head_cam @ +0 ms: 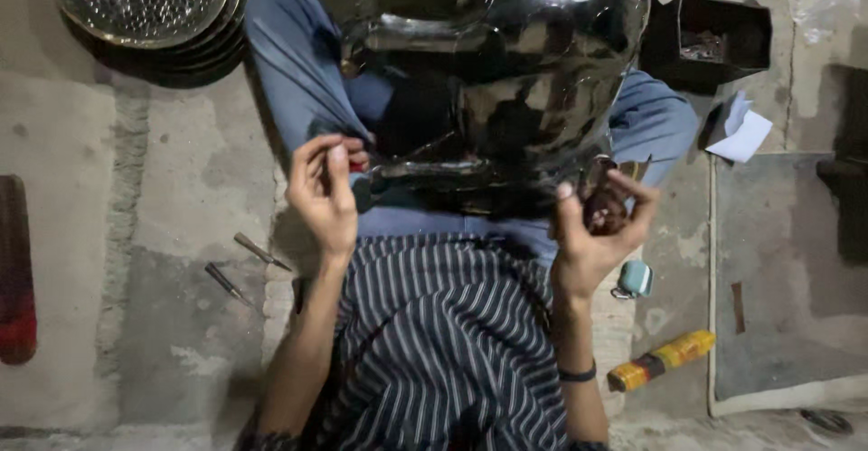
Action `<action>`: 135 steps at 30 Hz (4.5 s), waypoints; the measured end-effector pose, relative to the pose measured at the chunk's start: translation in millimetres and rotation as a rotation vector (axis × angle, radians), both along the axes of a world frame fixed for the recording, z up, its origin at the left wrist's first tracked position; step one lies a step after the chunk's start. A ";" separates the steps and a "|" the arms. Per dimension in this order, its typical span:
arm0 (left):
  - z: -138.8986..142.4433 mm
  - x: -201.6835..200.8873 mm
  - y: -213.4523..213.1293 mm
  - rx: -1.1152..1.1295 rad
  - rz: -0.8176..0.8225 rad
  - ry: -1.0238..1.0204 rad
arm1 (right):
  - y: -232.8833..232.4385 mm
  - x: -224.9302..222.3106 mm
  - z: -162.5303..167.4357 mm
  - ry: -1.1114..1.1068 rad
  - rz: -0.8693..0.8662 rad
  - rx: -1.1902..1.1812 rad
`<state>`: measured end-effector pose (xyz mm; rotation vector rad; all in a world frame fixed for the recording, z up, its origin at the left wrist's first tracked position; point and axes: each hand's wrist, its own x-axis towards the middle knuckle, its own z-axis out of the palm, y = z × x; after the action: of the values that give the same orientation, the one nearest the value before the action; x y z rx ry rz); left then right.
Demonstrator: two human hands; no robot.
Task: The person sits on the floor and uses a small metal engraving tool to carve circular patterns into a polished metal object. They hold the object steady with one hand and carefully trace lines with the tool in the other, rotating the object to access different areas.
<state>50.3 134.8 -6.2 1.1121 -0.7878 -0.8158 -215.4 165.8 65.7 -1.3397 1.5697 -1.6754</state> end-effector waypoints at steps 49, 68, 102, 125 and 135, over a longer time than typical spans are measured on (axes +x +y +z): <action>17.5 -88.6 19.3 -0.040 -0.561 -0.081 | -6.1 -2.8 174.9 1.197 0.138 0.165; 27.2 -103.7 9.4 -0.168 -0.447 -0.197 | -30.3 -58.5 169.9 1.742 0.161 0.023; 24.4 -83.1 13.5 -0.126 -0.547 -0.121 | 3.3 -9.5 113.4 2.418 0.053 -0.177; 17.7 -69.1 15.8 -0.152 -0.473 -0.287 | 11.9 21.4 110.4 1.873 -0.132 0.093; 17.3 -74.6 14.3 -0.150 -0.466 -0.278 | -18.0 -35.7 168.5 2.121 0.313 0.093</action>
<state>-24.4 149.1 11.1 0.9286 -1.3522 -0.9787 -251.1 147.8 234.3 -3.2227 1.7190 0.7193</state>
